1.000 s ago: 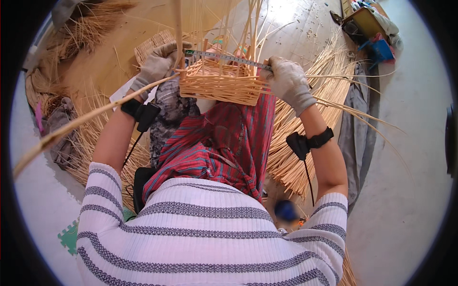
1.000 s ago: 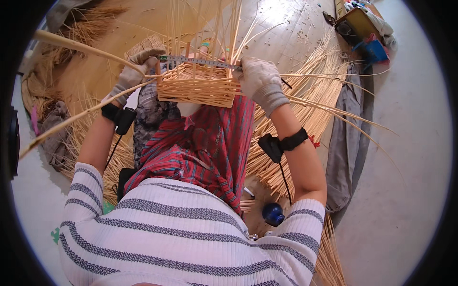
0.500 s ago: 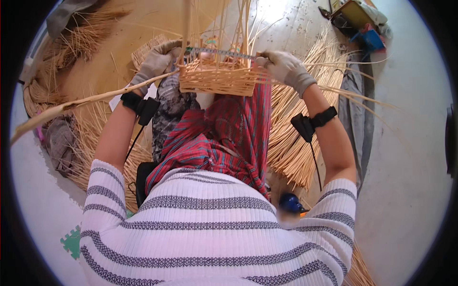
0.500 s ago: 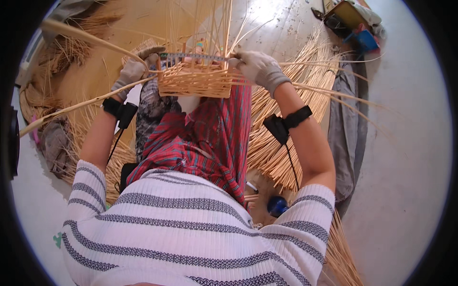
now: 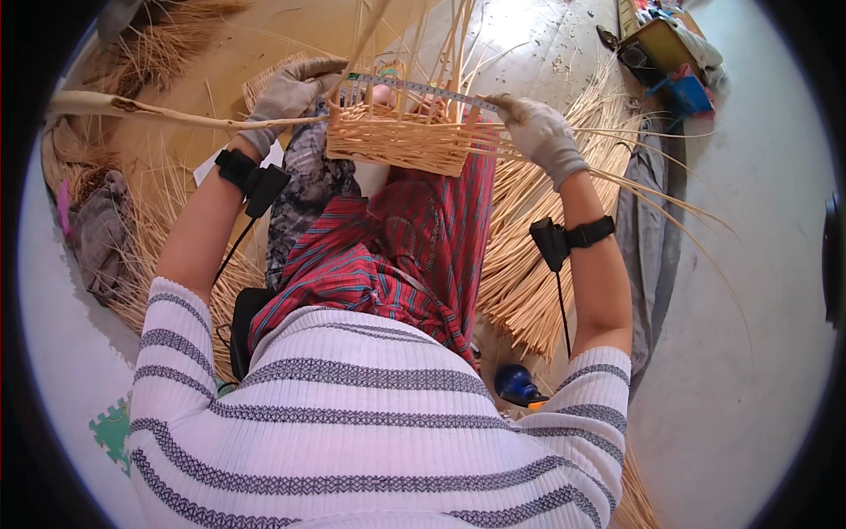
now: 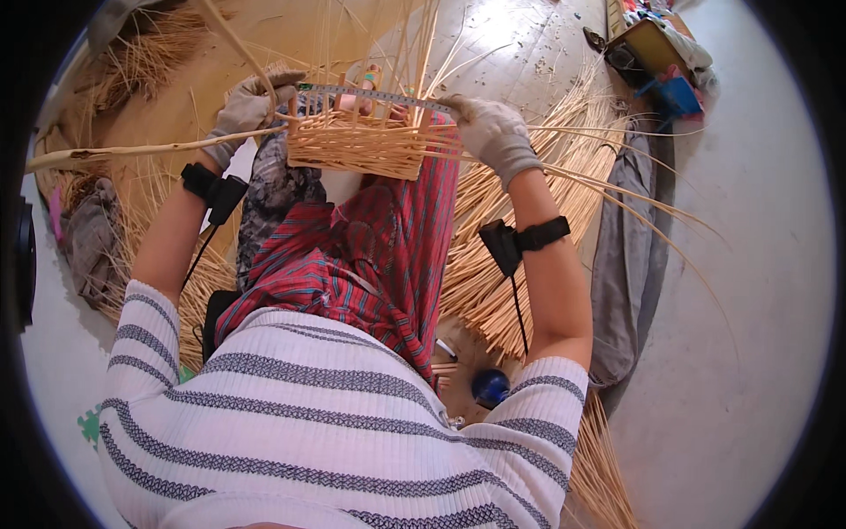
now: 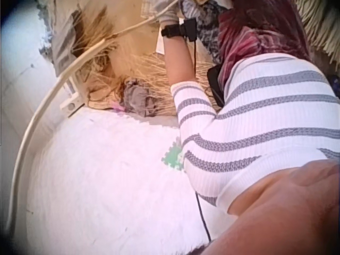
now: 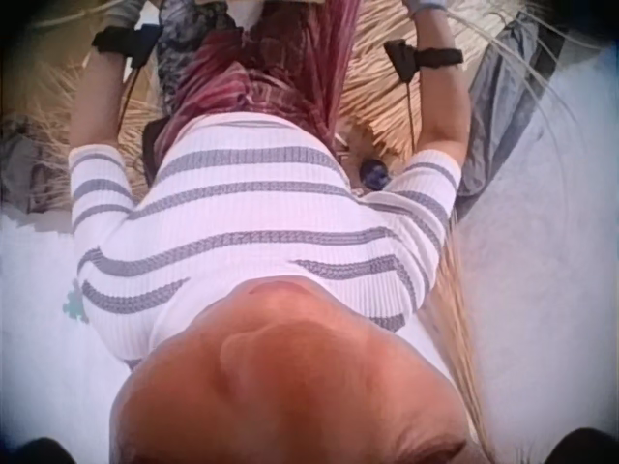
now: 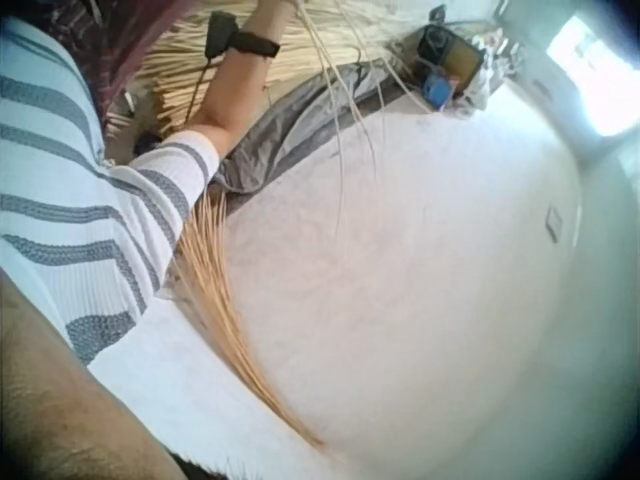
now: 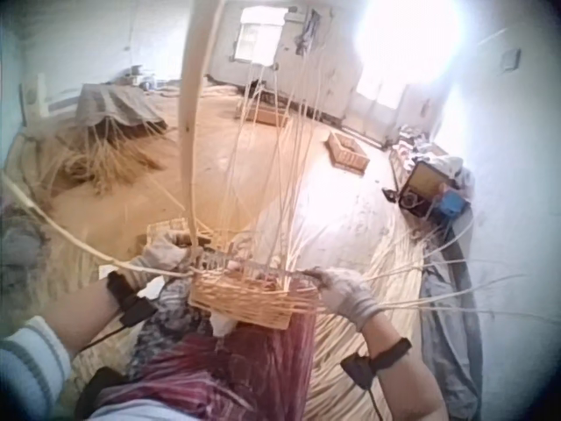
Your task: Weaving a small wicker basket using long flexible strips and various tools.
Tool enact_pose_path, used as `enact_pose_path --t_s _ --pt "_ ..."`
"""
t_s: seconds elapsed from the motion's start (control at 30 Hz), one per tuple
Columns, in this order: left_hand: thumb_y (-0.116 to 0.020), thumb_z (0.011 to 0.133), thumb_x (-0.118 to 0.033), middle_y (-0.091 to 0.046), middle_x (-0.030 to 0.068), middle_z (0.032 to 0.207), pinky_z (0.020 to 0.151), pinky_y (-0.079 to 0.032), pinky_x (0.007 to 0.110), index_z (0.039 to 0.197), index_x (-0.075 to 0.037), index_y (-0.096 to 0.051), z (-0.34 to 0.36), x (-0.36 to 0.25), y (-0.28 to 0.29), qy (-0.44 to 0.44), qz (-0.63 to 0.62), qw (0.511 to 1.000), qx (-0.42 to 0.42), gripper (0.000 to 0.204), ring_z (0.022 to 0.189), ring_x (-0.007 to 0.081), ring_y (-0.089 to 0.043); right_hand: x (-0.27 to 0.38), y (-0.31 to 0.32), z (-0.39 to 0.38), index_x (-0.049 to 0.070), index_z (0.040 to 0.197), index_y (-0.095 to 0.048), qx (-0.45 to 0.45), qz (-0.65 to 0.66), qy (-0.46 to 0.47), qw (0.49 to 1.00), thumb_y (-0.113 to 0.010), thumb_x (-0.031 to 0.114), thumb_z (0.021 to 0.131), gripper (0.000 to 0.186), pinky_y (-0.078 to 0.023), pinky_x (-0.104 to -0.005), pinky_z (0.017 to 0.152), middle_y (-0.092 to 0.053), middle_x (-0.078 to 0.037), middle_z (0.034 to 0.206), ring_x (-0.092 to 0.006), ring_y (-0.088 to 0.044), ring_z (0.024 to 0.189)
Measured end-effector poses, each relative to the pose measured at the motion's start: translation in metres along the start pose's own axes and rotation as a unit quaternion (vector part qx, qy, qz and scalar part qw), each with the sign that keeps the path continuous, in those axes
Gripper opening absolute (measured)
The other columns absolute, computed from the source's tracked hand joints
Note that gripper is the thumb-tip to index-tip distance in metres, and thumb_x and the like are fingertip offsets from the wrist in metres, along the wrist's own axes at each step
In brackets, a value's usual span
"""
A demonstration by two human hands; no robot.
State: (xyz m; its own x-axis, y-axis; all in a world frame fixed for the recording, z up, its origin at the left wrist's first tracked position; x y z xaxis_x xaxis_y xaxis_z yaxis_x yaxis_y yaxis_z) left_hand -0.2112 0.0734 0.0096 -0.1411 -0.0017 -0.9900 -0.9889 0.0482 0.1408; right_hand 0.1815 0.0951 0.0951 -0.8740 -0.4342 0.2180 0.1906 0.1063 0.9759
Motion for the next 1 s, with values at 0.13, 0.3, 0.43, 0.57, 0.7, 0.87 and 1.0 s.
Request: enact_pose_path --t_s 0.13,0.3,0.43,0.57,0.7,0.87,1.0 --pt "-0.069 0.097 -0.019 -0.071 0.0017 0.105 0.061 -0.050 0.022 0.128 -0.006 -0.068 -0.004 -0.003 -0.004 -0.064 -0.012 0.998 -0.020 0.034 0.078 0.0056 -0.060 0.015 0.011 -0.005 0.022 0.118 -0.069 -0.039 -0.056 -0.003 0.998 -0.050 0.026 0.098 0.028 -0.054 -0.0475 0.086 -0.073 -0.015 0.100 -0.0361 -0.069 0.095" --pt "-0.063 0.100 -0.019 -0.071 0.0023 0.096 0.053 -0.047 0.023 0.128 -0.008 -0.065 -0.050 0.015 0.003 0.031 -0.009 0.988 -0.154 0.030 0.061 0.0064 -0.057 0.031 0.014 -0.069 0.008 0.108 -0.069 -0.254 0.104 0.030 0.961 -0.058 0.021 0.098 0.019 -0.053 -0.0421 0.073 -0.071 -0.017 0.089 -0.0353 -0.068 0.081" --pt "-0.065 0.098 -0.014 -0.071 -0.0001 0.089 0.040 -0.040 0.021 0.124 -0.011 -0.068 -0.109 0.045 -0.024 0.191 -0.084 0.972 -0.105 0.026 0.052 0.0039 -0.053 0.029 -0.045 -0.129 0.003 0.107 -0.068 -0.072 0.392 -0.064 0.915 -0.063 0.012 0.097 0.015 -0.053 -0.0349 0.071 -0.073 -0.013 0.091 -0.0246 -0.068 0.076" --pt "-0.069 0.094 -0.009 -0.073 0.0025 0.101 0.038 -0.041 0.020 0.130 -0.009 -0.065 -0.126 0.052 -0.050 0.153 -0.130 0.970 -0.134 0.037 0.051 0.0048 -0.053 0.028 -0.088 -0.142 0.006 0.100 -0.071 -0.130 0.158 0.037 0.978 -0.067 0.014 0.091 0.013 -0.052 -0.0393 0.079 -0.070 -0.014 0.090 -0.0305 -0.068 0.083" --pt "-0.070 0.094 -0.010 -0.073 0.0029 0.097 0.038 -0.042 0.021 0.128 -0.006 -0.066 -0.119 0.042 -0.056 0.157 -0.101 0.974 -0.128 0.034 0.050 0.0054 -0.054 0.026 -0.093 -0.122 0.009 0.096 -0.072 -0.108 0.098 0.002 0.989 -0.066 0.021 0.090 0.015 -0.049 -0.0416 0.083 -0.070 -0.012 0.090 -0.0319 -0.067 0.091" --pt "-0.071 0.093 -0.011 -0.072 0.0023 0.087 0.042 -0.046 0.021 0.120 -0.004 -0.070 -0.116 0.038 -0.059 0.180 -0.124 0.960 -0.176 0.027 0.051 0.0063 -0.056 0.022 -0.089 -0.106 0.013 0.097 -0.073 -0.127 0.056 0.018 0.990 -0.063 0.028 0.091 0.019 -0.049 -0.0429 0.085 -0.071 -0.011 0.092 -0.0313 -0.067 0.092" --pt "-0.073 0.092 -0.011 -0.072 0.0061 0.087 0.045 -0.049 0.022 0.114 -0.001 -0.071 -0.114 0.041 -0.061 0.177 -0.121 0.956 -0.199 0.025 0.057 0.0085 -0.061 0.014 -0.097 -0.098 0.015 0.099 -0.073 -0.138 0.051 0.022 0.989 -0.062 0.028 0.091 0.019 -0.050 -0.0442 0.084 -0.071 -0.011 0.089 -0.0322 -0.067 0.090"
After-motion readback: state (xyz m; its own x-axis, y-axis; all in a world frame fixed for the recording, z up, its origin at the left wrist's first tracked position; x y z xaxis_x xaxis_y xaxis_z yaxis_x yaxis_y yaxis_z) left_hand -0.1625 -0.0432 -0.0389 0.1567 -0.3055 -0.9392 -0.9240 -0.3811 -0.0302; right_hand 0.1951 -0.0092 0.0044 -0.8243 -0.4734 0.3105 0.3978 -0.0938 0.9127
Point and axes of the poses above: each hand's wrist, its own z-axis towards the middle knuckle, its own y-axis out of the back of the hand, x = y × z, the point moved 1 cm from there along z, towards the middle knuckle
